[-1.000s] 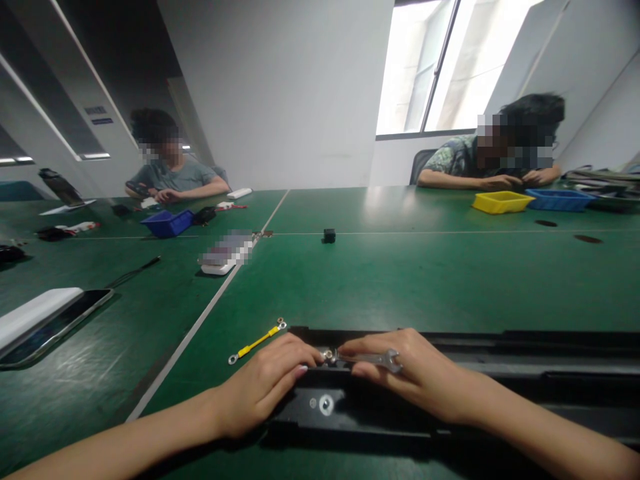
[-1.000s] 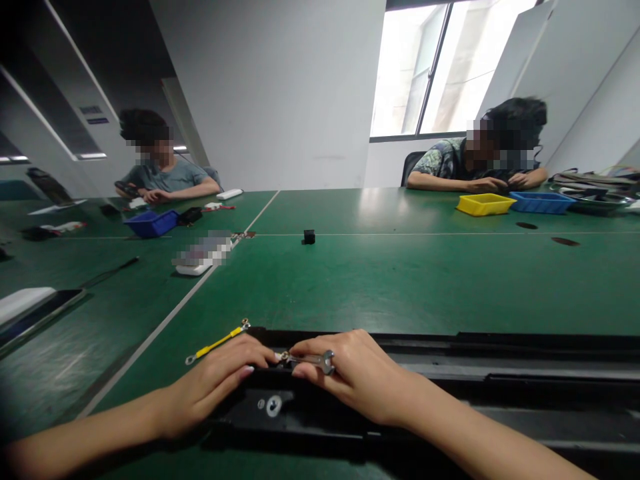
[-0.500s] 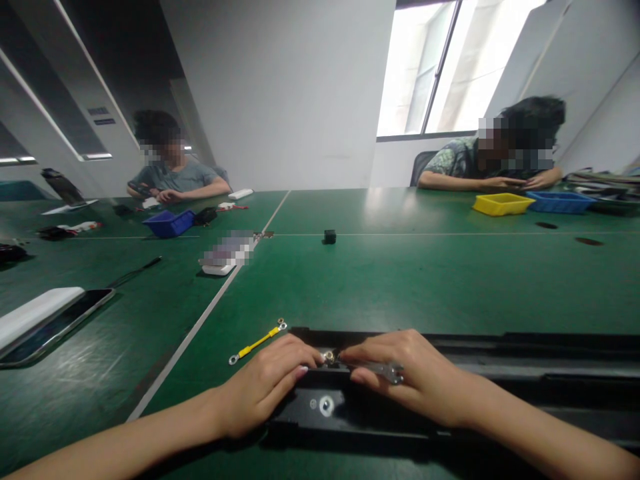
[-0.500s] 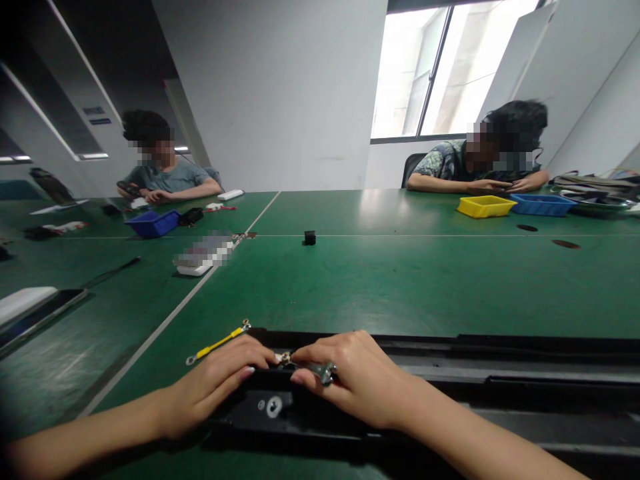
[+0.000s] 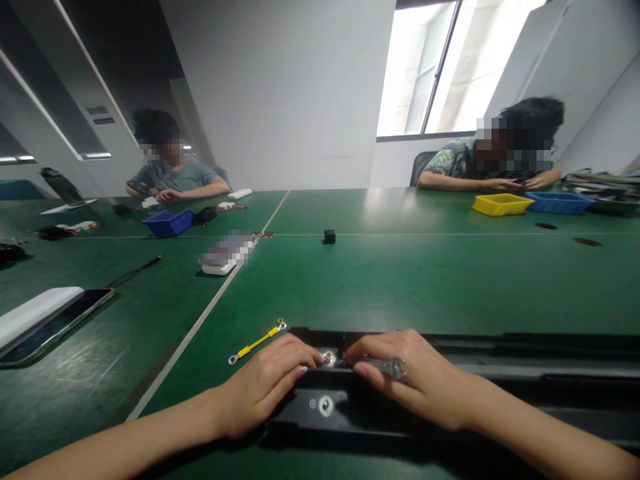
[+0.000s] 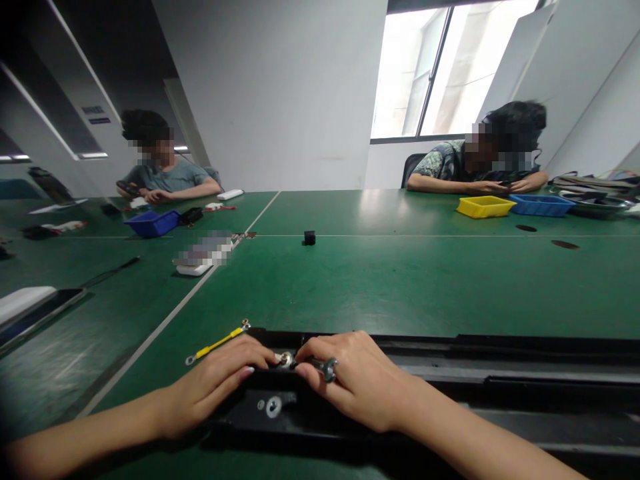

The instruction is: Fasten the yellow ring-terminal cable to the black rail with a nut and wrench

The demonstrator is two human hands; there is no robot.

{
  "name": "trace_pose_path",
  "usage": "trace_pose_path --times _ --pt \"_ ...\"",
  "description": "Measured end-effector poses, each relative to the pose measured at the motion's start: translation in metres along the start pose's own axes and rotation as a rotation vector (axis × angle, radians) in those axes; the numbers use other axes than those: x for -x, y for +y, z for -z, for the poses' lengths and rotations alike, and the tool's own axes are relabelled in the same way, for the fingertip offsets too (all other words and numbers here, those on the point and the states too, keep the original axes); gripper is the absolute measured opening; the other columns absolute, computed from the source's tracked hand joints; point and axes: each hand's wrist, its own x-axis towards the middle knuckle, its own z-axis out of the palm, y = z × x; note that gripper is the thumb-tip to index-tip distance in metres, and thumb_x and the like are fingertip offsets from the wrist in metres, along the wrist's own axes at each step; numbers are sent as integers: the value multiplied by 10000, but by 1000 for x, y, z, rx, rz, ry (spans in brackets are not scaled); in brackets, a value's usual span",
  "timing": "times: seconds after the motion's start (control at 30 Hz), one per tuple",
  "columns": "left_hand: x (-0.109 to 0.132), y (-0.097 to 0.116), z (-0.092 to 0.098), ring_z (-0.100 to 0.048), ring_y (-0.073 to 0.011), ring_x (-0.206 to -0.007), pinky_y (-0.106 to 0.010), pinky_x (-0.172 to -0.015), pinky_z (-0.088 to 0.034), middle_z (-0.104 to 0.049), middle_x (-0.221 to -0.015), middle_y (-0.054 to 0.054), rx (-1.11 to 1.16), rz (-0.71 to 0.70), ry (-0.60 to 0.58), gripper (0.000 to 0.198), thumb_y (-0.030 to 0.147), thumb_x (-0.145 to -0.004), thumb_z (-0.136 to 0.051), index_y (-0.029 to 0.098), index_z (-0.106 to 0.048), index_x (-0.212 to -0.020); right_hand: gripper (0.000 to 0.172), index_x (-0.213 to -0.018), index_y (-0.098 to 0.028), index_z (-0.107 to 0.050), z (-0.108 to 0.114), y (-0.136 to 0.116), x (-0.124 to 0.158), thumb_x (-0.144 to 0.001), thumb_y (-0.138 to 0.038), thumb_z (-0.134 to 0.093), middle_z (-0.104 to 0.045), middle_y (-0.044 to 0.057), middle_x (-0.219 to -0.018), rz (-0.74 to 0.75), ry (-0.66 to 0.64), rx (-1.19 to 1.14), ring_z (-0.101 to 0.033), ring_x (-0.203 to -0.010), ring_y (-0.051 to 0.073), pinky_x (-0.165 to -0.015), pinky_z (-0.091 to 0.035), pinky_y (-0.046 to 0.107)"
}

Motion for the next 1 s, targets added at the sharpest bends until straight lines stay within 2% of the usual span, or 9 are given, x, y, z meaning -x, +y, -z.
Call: trace_pose_path --times 0.3,1.0 --pt "-1 1 0 -517 -208 -1064 -347 -963 -402 -593 -1127 -93 -6 -9 10 280 236 -1004 -279 166 -539 -1080 308 -1043 -166 -612 -1 1 0 -958 -328 -364 -680 71 -912 4 2 1 -633 -796 179 -718 -440 276" --pt "0 3 0 -492 -211 -1073 -347 -967 -396 -592 -1124 -89 -40 -11 16 253 186 -986 -297 167 -533 -1075 310 -1045 -167 -604 -1 0 -1 -959 -320 -348 -677 74 -909 -8 4 1 -629 -786 180 -714 -443 281"
